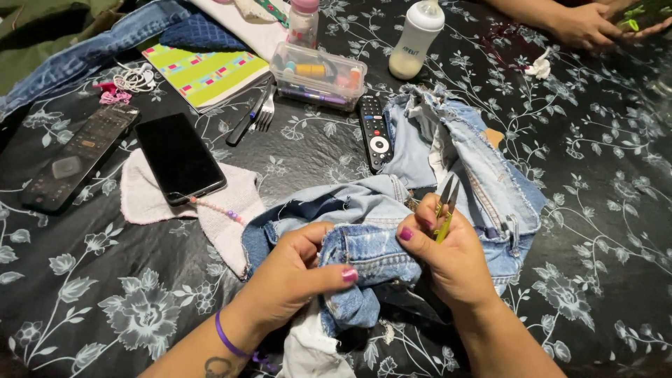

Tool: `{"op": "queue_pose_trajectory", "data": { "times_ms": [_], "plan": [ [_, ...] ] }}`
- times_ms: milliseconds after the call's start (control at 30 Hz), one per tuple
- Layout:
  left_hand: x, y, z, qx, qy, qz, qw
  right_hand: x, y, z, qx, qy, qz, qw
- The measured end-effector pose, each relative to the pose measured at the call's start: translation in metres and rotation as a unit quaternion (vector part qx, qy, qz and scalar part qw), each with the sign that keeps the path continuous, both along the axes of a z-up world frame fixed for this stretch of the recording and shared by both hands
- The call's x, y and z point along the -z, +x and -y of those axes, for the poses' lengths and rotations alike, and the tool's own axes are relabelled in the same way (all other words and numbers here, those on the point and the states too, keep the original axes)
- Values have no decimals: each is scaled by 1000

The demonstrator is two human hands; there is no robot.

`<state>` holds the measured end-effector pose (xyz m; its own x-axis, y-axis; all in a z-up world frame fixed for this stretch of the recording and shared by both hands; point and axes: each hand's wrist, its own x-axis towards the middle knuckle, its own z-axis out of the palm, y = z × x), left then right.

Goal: Using a small tool to rip seams and fray the edges of denim shorts for a distressed look.

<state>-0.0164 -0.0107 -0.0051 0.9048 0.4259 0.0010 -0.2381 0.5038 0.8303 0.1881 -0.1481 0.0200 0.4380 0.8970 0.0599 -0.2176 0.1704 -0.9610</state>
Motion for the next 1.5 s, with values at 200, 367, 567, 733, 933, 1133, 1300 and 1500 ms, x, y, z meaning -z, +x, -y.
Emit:
{"op": "queue_pose_trajectory", "data": {
  "times_ms": [200, 367, 567, 733, 933, 1133, 1300, 1500],
  "plan": [
    [-6, -2, 1, -57, 84, -12, 995, -4, -4, 5, 39, -19, 46, 998],
    [-7, -3, -2, -67, 130, -15, 989, -6, -4, 5, 26, 31, 100, 994],
    [-2, -5, -3, -60, 110, 13, 992, -6, -7, 5, 38, 59, 165, 984],
    [-1, -6, -5, -72, 117, 5, 991, -6, -8, 4, 39, 78, 149, 985],
    [-2, -7, -4, -49, 141, 14, 989, -6, -13, 5, -16, 91, 122, 988],
    [-13, -7, 2, -96, 371, -26, 923, -8, -21, 7, -99, 73, 251, 960],
    [-11, -5, 7, -117, 507, -1, 854, -12, -26, 9, -116, 18, 358, 926],
    [-12, -6, 3, -51, 506, -58, 859, -26, -28, 13, -183, -32, 364, 913]
  ]
}}
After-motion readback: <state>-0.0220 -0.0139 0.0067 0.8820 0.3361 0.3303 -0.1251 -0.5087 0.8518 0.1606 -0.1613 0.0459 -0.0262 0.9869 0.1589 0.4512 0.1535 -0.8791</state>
